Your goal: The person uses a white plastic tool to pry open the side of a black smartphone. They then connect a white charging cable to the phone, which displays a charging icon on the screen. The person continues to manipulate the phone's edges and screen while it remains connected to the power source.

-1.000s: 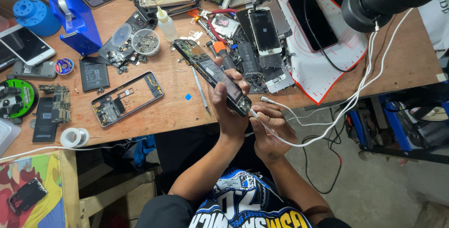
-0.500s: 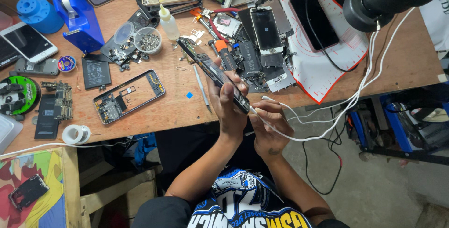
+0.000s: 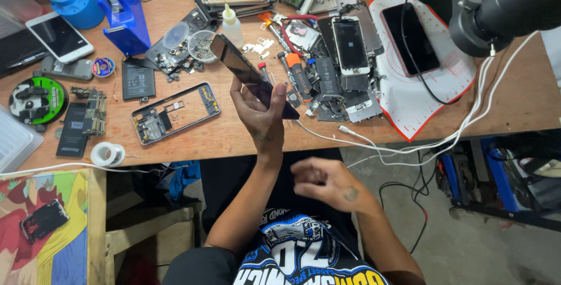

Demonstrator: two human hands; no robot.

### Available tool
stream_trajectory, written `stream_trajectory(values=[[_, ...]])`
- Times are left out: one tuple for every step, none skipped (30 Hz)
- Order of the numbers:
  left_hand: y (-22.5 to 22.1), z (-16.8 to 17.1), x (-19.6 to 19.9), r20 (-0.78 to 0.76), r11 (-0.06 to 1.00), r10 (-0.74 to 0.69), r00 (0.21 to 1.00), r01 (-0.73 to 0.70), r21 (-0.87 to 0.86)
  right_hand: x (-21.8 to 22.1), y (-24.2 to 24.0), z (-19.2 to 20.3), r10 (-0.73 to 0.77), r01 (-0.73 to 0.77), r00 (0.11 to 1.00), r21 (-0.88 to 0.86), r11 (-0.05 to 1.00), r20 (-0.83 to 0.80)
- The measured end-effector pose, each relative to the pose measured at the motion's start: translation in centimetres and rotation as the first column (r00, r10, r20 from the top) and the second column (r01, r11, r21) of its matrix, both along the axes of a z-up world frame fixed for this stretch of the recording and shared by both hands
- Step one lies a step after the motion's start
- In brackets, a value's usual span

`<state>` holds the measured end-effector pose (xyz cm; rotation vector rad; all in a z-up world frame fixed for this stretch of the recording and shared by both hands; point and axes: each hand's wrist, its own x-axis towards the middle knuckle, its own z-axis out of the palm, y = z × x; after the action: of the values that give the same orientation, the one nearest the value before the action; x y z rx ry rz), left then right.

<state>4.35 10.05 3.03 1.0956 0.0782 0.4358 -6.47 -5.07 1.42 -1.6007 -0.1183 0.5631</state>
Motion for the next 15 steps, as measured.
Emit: stream_trajectory(values=[[0.4, 0.1, 0.1, -0.006, 1.000, -0.004, 1.000, 0.004, 0.018, -0.5, -1.2, 1.3, 0.100, -0.092, 0.993, -0.135, 0.987, 0.058], [0.7, 0.1, 0.0, -0.005, 0.999, -0.013, 1.000, 0.013, 0.046, -0.7, -2.0, 2.3, 0.205, -0.171, 0.974, -0.271, 0.947, 0.101], [1.0, 0.1, 0.0, -0.004, 0.997, -0.022, 1.000, 0.022, 0.073, -0.6, -2.3, 3.0, 0.114, -0.092, 0.976, -0.122, 0.988, 0.184], [1.1, 0.1, -0.1, -0.002, 0.994, -0.033, 0.999, 0.033, 0.100, -0.5, -2.5, 3.7, 0.009, -0.019, 0.968, 0.036, 0.999, 0.252], [1.0, 0.0, -0.2, 0.013, 0.994, -0.043, 0.999, 0.041, 0.105, -0.4, -2.5, 4.1, -0.104, 0.044, 0.948, 0.198, 0.979, 0.301], [0.8, -0.2, -0.4, 0.030, 0.993, -0.052, 0.998, 0.049, 0.111, 0.2, -2.3, 4.2, -0.177, 0.134, 0.909, 0.137, 0.981, 0.377], [0.6, -0.3, -0.7, 0.046, 0.992, -0.062, 0.997, 0.056, 0.117, 1.6, -2.0, 4.0, -0.241, 0.228, 0.857, 0.084, 0.970, 0.454], [0.4, -0.5, -0.8, 0.045, 0.984, -0.042, 0.998, 0.033, 0.176, 3.0, -1.7, 3.8, -0.293, 0.323, 0.793, 0.040, 0.946, 0.534], [0.1, -0.7, -0.9, 0.044, 0.972, -0.022, 0.999, 0.011, 0.235, 4.4, -1.3, 3.5, -0.269, 0.300, 0.808, 0.027, 0.954, 0.525], [0.0, -1.0, -1.0, 0.044, 0.956, -0.001, 0.999, -0.012, 0.293, 5.8, -0.9, 3.1, -0.244, 0.277, 0.822, 0.014, 0.961, 0.514], [0.0, -1.2, -1.2, 0.015, 0.968, -0.043, 0.999, 0.038, 0.248, 6.6, -0.7, 2.7, -0.219, 0.253, 0.836, 0.001, 0.967, 0.502], [0.1, -1.6, -1.7, -0.013, 0.976, -0.085, 0.996, 0.085, 0.202, 7.0, -0.3, 2.2, -0.211, 0.205, 0.870, 0.062, 0.977, 0.445], [0.2, -1.9, -2.0, -0.038, 0.979, -0.128, 0.991, 0.132, 0.154, 7.6, 0.3, 1.5, -0.197, 0.160, 0.901, 0.126, 0.979, 0.386], [0.4, -2.3, -2.1, -0.039, 0.978, -0.106, 0.994, 0.112, 0.178, 7.9, 0.8, 0.9, -0.175, 0.118, 0.930, 0.191, 0.974, 0.322], [0.7, -2.6, -2.1, -0.041, 0.975, -0.085, 0.996, 0.091, 0.202, 8.0, 1.0, 0.3, -0.192, 0.138, 0.940, 0.201, 0.970, 0.283]])
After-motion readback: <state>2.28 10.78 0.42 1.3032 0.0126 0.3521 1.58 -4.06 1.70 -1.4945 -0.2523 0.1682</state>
